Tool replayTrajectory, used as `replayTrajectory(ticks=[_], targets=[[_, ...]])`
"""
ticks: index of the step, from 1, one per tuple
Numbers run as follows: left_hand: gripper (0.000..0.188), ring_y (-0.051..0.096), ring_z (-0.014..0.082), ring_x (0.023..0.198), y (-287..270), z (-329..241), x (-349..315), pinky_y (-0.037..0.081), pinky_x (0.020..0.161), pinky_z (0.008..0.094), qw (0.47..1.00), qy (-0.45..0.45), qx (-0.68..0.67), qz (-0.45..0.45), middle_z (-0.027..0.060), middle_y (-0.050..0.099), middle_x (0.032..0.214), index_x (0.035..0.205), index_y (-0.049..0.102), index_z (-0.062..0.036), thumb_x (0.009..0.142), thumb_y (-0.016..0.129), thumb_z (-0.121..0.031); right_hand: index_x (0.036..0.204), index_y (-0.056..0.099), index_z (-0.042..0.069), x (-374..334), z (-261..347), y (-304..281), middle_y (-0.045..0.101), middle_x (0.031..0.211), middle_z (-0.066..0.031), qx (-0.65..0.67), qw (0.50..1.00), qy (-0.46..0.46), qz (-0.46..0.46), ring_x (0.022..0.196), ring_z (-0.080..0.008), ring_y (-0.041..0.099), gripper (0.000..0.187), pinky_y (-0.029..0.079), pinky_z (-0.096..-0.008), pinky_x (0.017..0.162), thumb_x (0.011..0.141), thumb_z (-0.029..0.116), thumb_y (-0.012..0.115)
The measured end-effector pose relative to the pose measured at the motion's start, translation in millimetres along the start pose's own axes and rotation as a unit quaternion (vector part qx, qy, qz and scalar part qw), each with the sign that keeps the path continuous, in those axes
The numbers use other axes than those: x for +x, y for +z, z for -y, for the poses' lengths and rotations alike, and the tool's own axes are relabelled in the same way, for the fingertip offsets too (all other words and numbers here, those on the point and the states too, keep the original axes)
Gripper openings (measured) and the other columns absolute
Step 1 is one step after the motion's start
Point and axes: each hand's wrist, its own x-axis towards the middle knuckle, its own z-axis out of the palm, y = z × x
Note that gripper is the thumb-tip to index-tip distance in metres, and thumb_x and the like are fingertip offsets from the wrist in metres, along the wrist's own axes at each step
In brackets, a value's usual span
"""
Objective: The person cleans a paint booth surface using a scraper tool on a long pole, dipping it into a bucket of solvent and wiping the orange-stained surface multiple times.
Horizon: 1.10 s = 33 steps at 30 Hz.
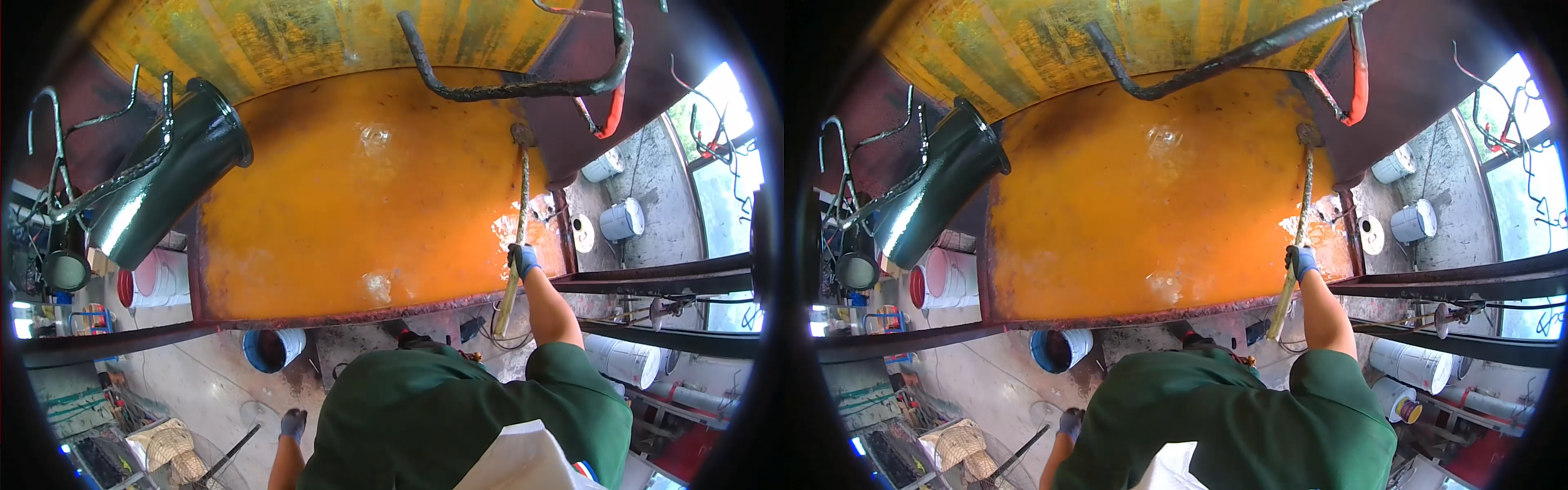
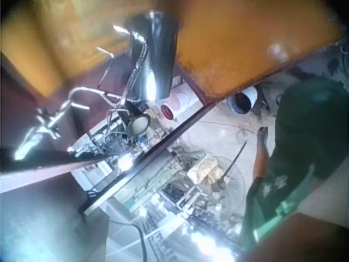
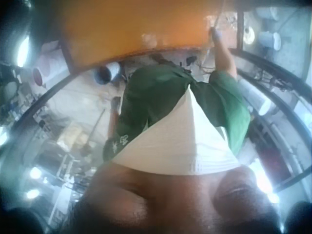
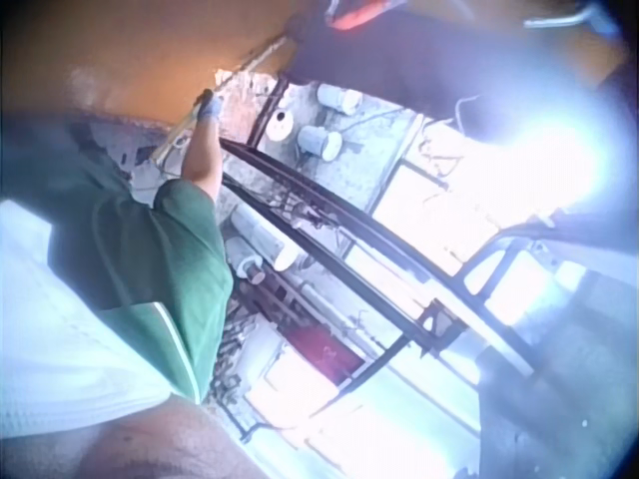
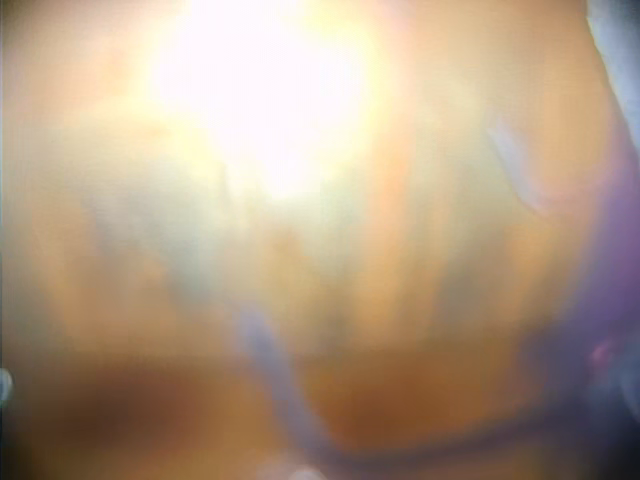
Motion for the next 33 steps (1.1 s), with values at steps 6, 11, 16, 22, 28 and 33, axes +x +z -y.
replayTrajectory(ticks=[6, 11, 16, 22, 28, 33], targets=[[0.026, 0.061, 0.0259, 0.065, 72.7, 63.8, -30.8, 0.048, 0.064, 0.0407, 0.967, -0.093, -0.236, 0.004, 0.0107, 0.068, 0.073, 0.077, 0.069, -0.0071, 0.085, 0.06, -0.03, 0.08, 0.05, 0.003, -29.6, -7.1, -38.5, 0.052, 0.057, -0.0086, -0.115, 0.99, -0.03, -0.076, 0.042, -0.0211, 0.052, 0.015, 0.043, -0.0356, 0.038, 0.075, 0.006, 0.063], [0.027, 0.065, 0.0199, 0.076, 133.2, 85.5, -17.2, 0.051, 0.072, 0.0332, 0.979, -0.056, -0.196, -0.017, 0.0094, 0.071, 0.088, 0.093, 0.072, -0.0073, 0.086, 0.062, -0.031, 0.079, 0.052, 0.003, -21.9, 5.6, -24.6, 0.055, 0.058, -0.009, -0.194, 0.977, -0.044, -0.082, 0.044, -0.0208, 0.054, 0.016, 0.044, -0.0363, 0.038, 0.074, 0.008, 0.066], [0.029, 0.065, 0.0163, 0.081, 121.8, 52.0, -8.7, 0.051, 0.073, 0.0311, 0.945, -0.109, -0.306, -0.024, 0.0092, 0.071, 0.092, 0.1, 0.07, -0.0063, 0.083, 0.067, -0.03, 0.075, 0.053, 0.002, 4.0, 23.0, -8.0, 0.055, 0.058, -0.0098, -0.225, 0.973, -0.049, -0.036, 0.043, -0.0218, 0.054, 0.013, 0.045, -0.0362, 0.038, 0.074, 0.007, 0.065], [0.031, 0.064, 0.0196, 0.084, 10.1, -74.3, -51.6, 0.051, 0.076, 0.0326, 0.942, -0.143, -0.302, -0.022, 0.011, 0.07, 0.094, 0.104, 0.067, -0.0028, 0.079, 0.071, -0.021, 0.078, 0.056, -0.003, 31.5, 41.0, -7.5, 0.057, 0.057, -0.0133, -0.294, 0.95, -0.084, -0.062, 0.044, -0.0251, 0.057, 0.014, 0.047, -0.0369, 0.04, 0.073, 0.008, 0.063], [0.028, 0.062, 0.0149, 0.075, 53.3, -20.9, -75.5, 0.051, 0.067, 0.0286, 0.938, -0.099, -0.328, -0.053, 0.0073, 0.069, 0.088, 0.103, 0.067, -0.0025, 0.079, 0.071, -0.017, 0.087, 0.058, -0.006, 35.2, 54.4, 50.9, 0.059, 0.059, -0.0137, -0.409, 0.901, -0.134, -0.052, 0.045, -0.024, 0.059, 0.024, 0.048, -0.0359, 0.043, 0.072, 0.011, 0.064], [0.028, 0.061, 0.0139, 0.072, 74.3, -16.3, -86.8, 0.051, 0.065, 0.0278, 0.86, -0.159, -0.48, -0.069, 0.0071, 0.068, 0.087, 0.103, 0.067, -0.0028, 0.079, 0.072, -0.016, 0.086, 0.059, -0.004, 17.0, 29.1, 80.0, 0.059, 0.062, -0.0156, -0.38, 0.914, -0.146, -0.01, 0.048, -0.0258, 0.061, 0.022, 0.05, -0.0361, 0.044, 0.07, 0.01, 0.063]])
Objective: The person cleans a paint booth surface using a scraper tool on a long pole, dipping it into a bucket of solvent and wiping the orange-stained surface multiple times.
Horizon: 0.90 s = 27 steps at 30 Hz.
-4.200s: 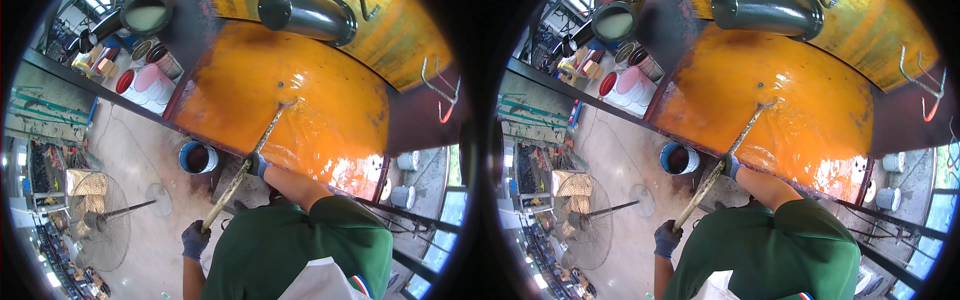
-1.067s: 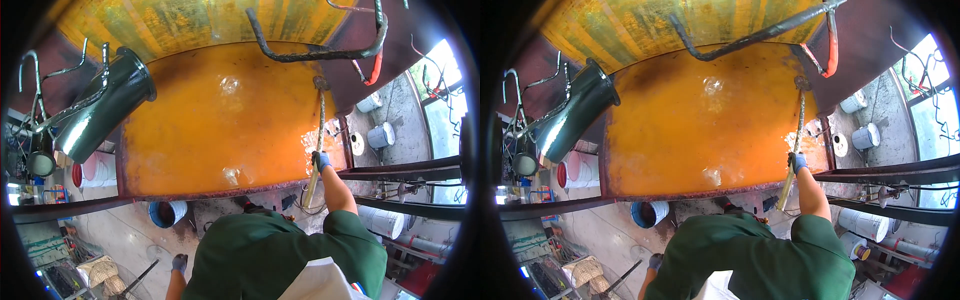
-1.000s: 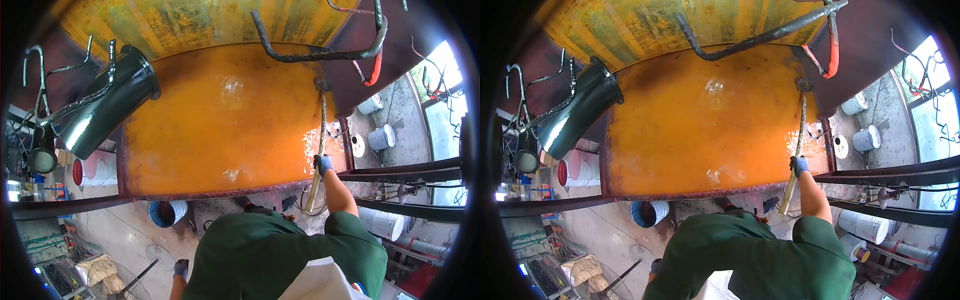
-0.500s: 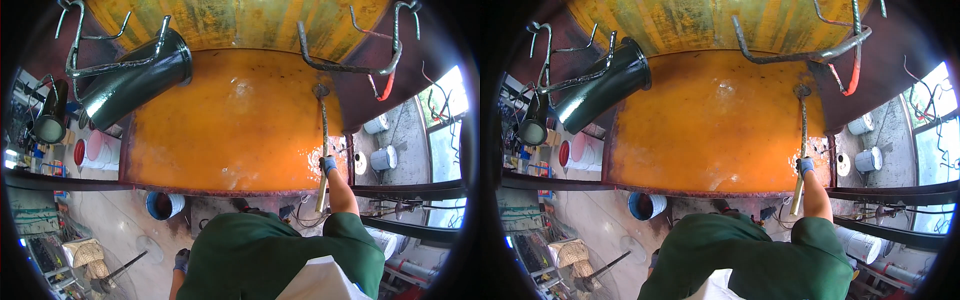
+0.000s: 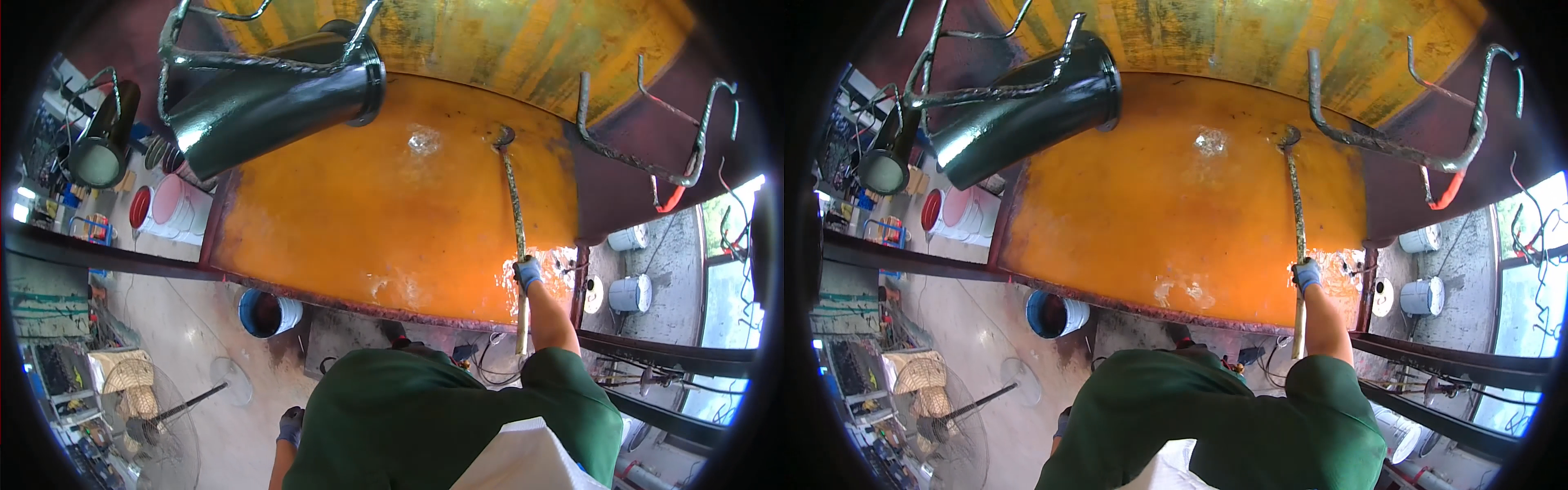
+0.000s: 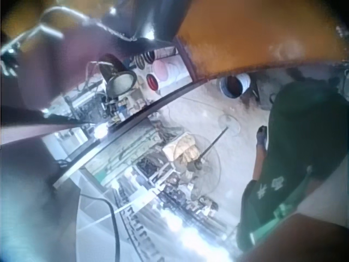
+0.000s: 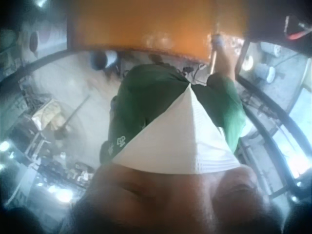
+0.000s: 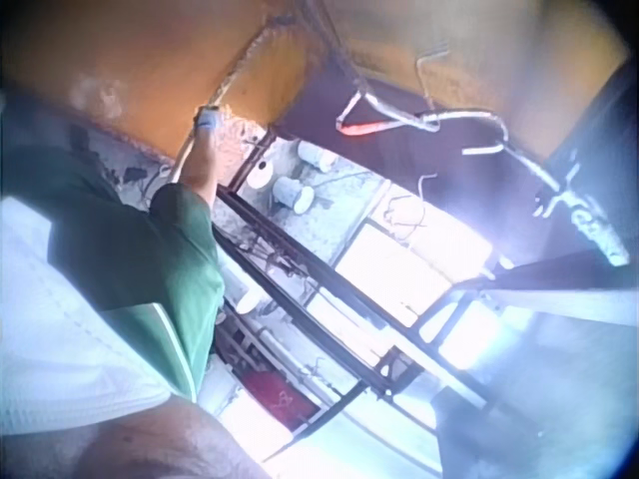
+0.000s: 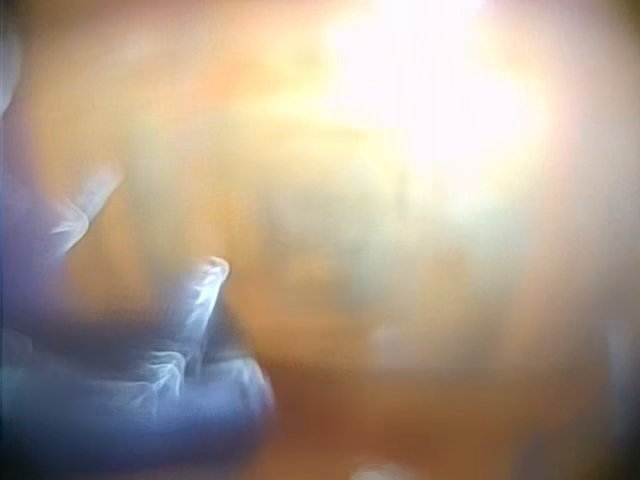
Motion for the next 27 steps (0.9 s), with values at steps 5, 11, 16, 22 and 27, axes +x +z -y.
replayTrajectory(ticks=[5, 11, 16, 22, 27], targets=[[0.038, 0.065, 0.022, 0.089, 0.7, 18.7, 1.2, 0.051, 0.081, 0.0325, 0.994, 0.026, 0.106, 0.011, 0.015, 0.069, 0.1, 0.111, 0.065, -0.0003, 0.081, 0.07, -0.024, 0.094, 0.051, 0.001, -40.9, 2.7, 42.3, 0.052, 0.057, -0.0072, 0.105, 0.991, 0.013, 0.08, 0.041, -0.0192, 0.052, 0.026, 0.042, -0.0339, 0.036, 0.074, 0.008, 0.066], [0.043, 0.064, 0.0255, 0.099, 14.1, 14.7, -8.1, 0.049, 0.088, 0.0339, 0.995, 0.003, 0.101, -0.005, 0.0162, 0.068, 0.108, 0.114, 0.063, 0.0007, 0.082, 0.069, -0.028, 0.085, 0.05, 0.006, -111.5, -11.6, 55.8, 0.051, 0.055, -0.0061, 0.147, 0.976, 0.022, 0.158, 0.04, -0.0181, 0.05, 0.018, 0.042, -0.0322, 0.036, 0.077, 0.006, 0.066], [0.047, 0.064, 0.0256, 0.101, 29.6, 27.6, -14.3, 0.049, 0.089, 0.0346, 0.995, 0.007, 0.098, 0.01, 0.0161, 0.067, 0.11, 0.122, 0.059, -0.0018, 0.083, 0.068, -0.027, 0.086, 0.05, 0.006, -184.5, -50.1, 41.1, 0.052, 0.057, -0.0058, 0.171, 0.965, -0.007, 0.198, 0.04, -0.0175, 0.05, 0.019, 0.041, -0.0312, 0.037, 0.077, 0.009, 0.066], [0.079, 0.059, 0.019, 0.064, 37.1, 69.9, 3.1, 0.049, 0.063, 0.034, 0.994, 0.006, 0.095, 0.048, 0.0095, 0.065, 0.075, 0.145, 0.035, -0.0097, 0.079, 0.073, -0.028, 0.085, 0.056, 0.005, -261.1, -73.2, 10.2, 0.056, 0.06, -0.0045, 0.086, 0.976, 0.013, 0.2, 0.044, -0.0145, 0.053, 0.014, 0.041, -0.0293, 0.038, 0.075, 0.006, 0.067], [0.101, 0.059, 0.0217, 0.062, 29.2, 137.4, 62.1, 0.048, 0.062, 0.0356, 0.986, 0.129, 0.095, 0.038, 0.0093, 0.062, 0.068, 0.152, 0.008, -0.0131, 0.077, 0.075, -0.027, 0.093, 0.061, 0.003, -314.7, -40.4, 3.9, 0.062, 0.073, -0.0012, -0.038, 0.953, -0.062, 0.294, 0.062, -0.0083, 0.055, 0.021, 0.046, -0.0253, 0.054, 0.076, 0.008, 0.073]])
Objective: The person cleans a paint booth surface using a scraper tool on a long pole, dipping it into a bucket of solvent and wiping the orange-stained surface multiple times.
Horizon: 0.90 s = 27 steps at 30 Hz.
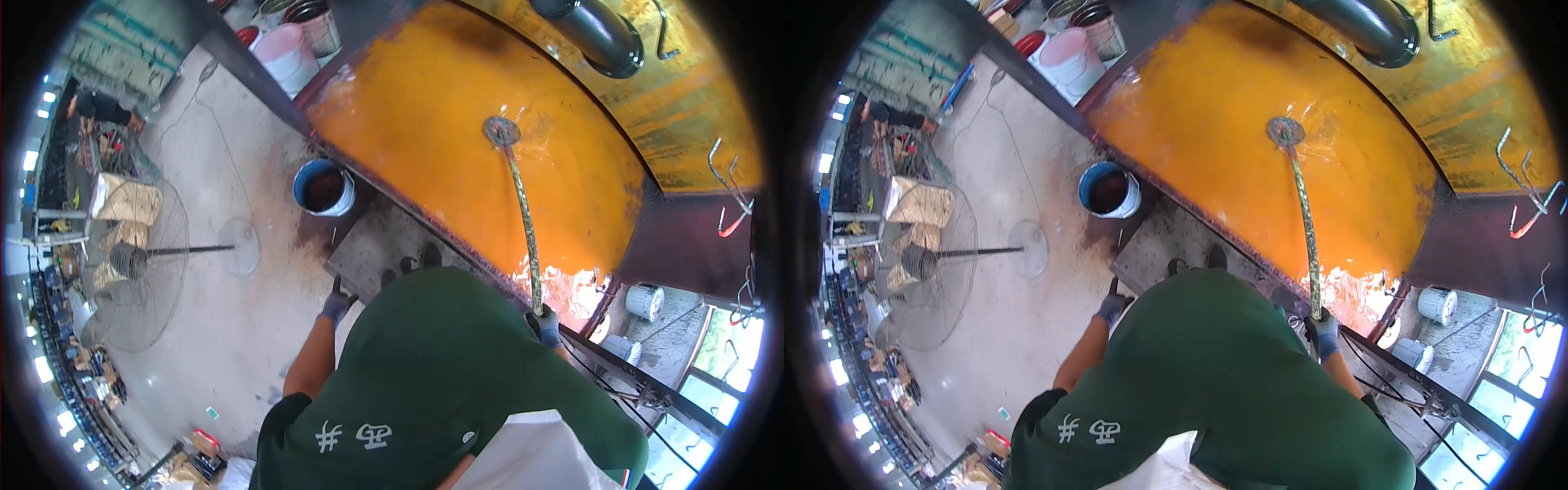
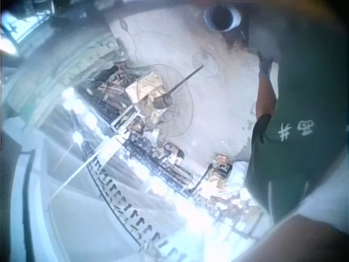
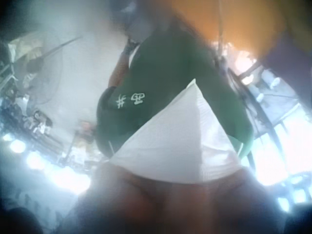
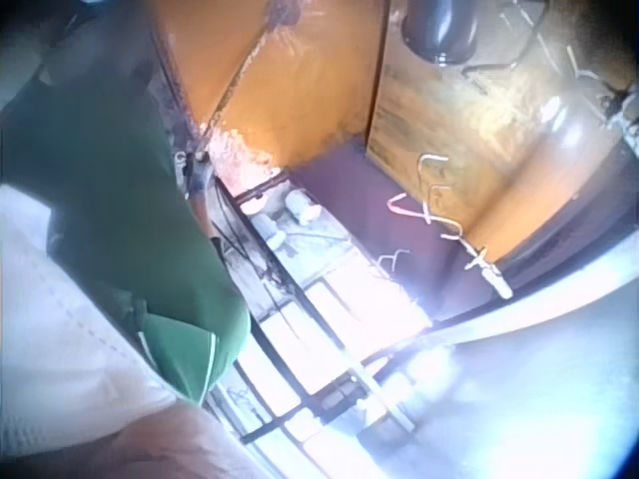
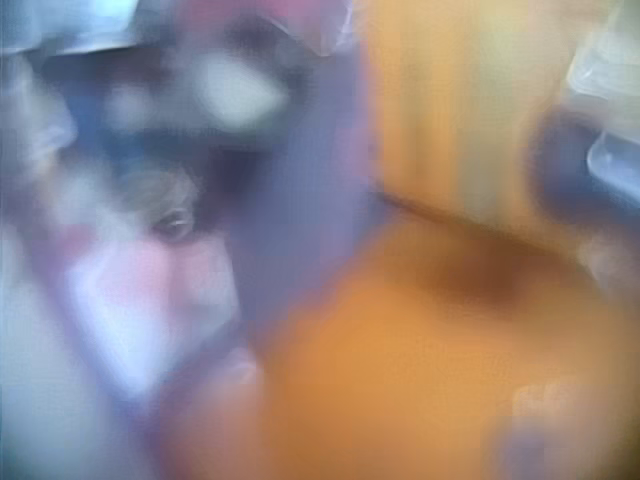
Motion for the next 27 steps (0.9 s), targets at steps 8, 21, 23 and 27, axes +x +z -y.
replayTrajectory(ticks=[8, 21, 23, 27], targets=[[0.038, 0.062, 0.0348, 0.102, -11.6, -226.2, 62.3, 0.049, 0.088, 0.0381, 0.819, 0.371, 0.388, 0.2, 0.0235, 0.065, 0.102, 0.112, 0.065, -0.0082, 0.085, 0.063, -0.035, 0.112, 0.059, 0.003, -54.2, 18.4, 44.3, 0.06, 0.072, -0.0017, 0.029, 0.999, -0.008, 0.017, 0.045, -0.0104, 0.053, 0.035, 0.043, -0.026, 0.04, 0.079, 0.001, 0.069], [0.05, 0.064, 0.0222, 0.083, 134.2, -395.6, 37.0, 0.05, 0.075, 0.0351, 0.925, 0.001, -0.248, 0.287, 0.0157, 0.069, 0.096, 0.103, 0.067, 0.002, 0.076, 0.076, -0.039, 0.12, 0.056, 0.003, -66.7, 48.7, 110.8, 0.061, 0.074, -0.0034, -0.029, 0.987, -0.125, 0.093, 0.048, -0.0097, 0.056, 0.044, 0.045, -0.0253, 0.041, 0.079, 0.006, 0.072], [0.048, 0.066, 0.0232, 0.083, 129.6, -398.5, 31.1, 0.051, 0.075, 0.035, 0.974, 0.038, -0.105, 0.195, 0.0156, 0.07, 0.097, 0.101, 0.069, 0.0014, 0.074, 0.079, -0.036, 0.121, 0.057, 0.004, -56.8, 25.3, 106.7, 0.063, 0.073, -0.0045, 0.004, 0.989, -0.118, 0.088, 0.051, -0.0119, 0.058, 0.048, 0.048, -0.028, 0.044, 0.078, 0.013, 0.075], [0.036, 0.066, 0.0232, 0.072, 171.4, -359.9, 45.8, 0.052, 0.066, 0.0351, 0.954, 0.038, -0.239, 0.174, 0.0125, 0.071, 0.086, 0.092, 0.071, 0.0, 0.069, 0.083, -0.025, 0.133, 0.047, 0.004, -71.1, 12.9, 99.3, 0.068, 0.093, -0.0146, -0.186, 0.957, -0.219, 0.034, 0.082, -0.0274, 0.066, 0.073, 0.053, -0.0369, 0.074, 0.073, 0.029, 0.079]])
